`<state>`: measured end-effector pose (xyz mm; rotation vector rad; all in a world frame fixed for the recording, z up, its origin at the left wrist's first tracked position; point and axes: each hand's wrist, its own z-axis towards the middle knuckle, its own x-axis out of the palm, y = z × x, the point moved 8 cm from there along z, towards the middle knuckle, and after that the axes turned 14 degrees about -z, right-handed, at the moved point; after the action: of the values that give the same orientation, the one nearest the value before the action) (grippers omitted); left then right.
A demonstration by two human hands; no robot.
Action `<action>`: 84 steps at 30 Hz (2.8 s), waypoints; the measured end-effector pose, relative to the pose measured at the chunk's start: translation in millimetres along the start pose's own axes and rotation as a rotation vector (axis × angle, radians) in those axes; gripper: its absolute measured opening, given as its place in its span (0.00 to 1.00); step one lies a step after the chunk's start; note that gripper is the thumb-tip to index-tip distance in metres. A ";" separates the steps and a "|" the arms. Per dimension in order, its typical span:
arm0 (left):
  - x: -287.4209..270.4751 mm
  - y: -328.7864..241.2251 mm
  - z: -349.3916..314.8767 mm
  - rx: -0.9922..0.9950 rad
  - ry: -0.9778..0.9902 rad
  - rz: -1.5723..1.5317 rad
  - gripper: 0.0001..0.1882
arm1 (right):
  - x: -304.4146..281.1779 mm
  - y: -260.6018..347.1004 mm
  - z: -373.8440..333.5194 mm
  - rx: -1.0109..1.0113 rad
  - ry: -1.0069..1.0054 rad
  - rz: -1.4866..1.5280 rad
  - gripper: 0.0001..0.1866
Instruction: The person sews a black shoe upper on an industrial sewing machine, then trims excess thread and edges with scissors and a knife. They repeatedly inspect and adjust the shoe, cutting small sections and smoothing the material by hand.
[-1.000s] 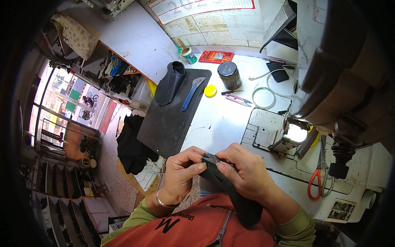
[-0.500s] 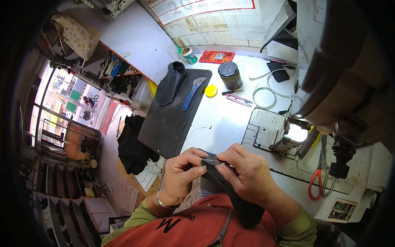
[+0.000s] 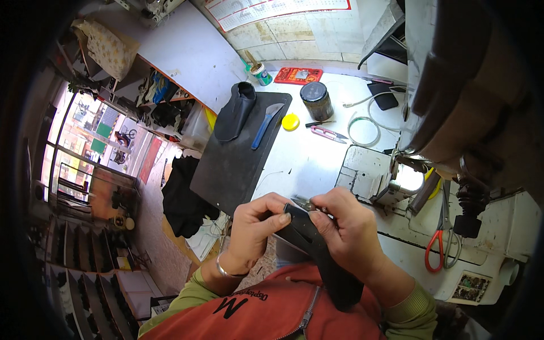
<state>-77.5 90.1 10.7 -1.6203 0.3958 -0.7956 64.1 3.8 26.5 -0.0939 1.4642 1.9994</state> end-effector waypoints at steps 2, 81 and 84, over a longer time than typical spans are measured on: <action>-3.3 13.2 5.7 -0.117 -0.043 -0.059 0.03 | 2.5 -15.9 -7.3 0.133 0.087 0.096 0.13; -162.2 -16.1 3.4 0.512 -0.609 0.708 0.14 | -51.9 -74.9 -98.3 0.096 -0.006 -0.966 0.14; -186.1 -26.0 -16.8 0.464 -0.755 1.359 0.13 | -58.2 -98.6 -126.3 0.199 -0.061 -0.975 0.15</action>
<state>-224.9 205.1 -14.8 -0.7840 0.5700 0.7016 123.8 -116.9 -78.1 -0.5410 1.2140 1.0525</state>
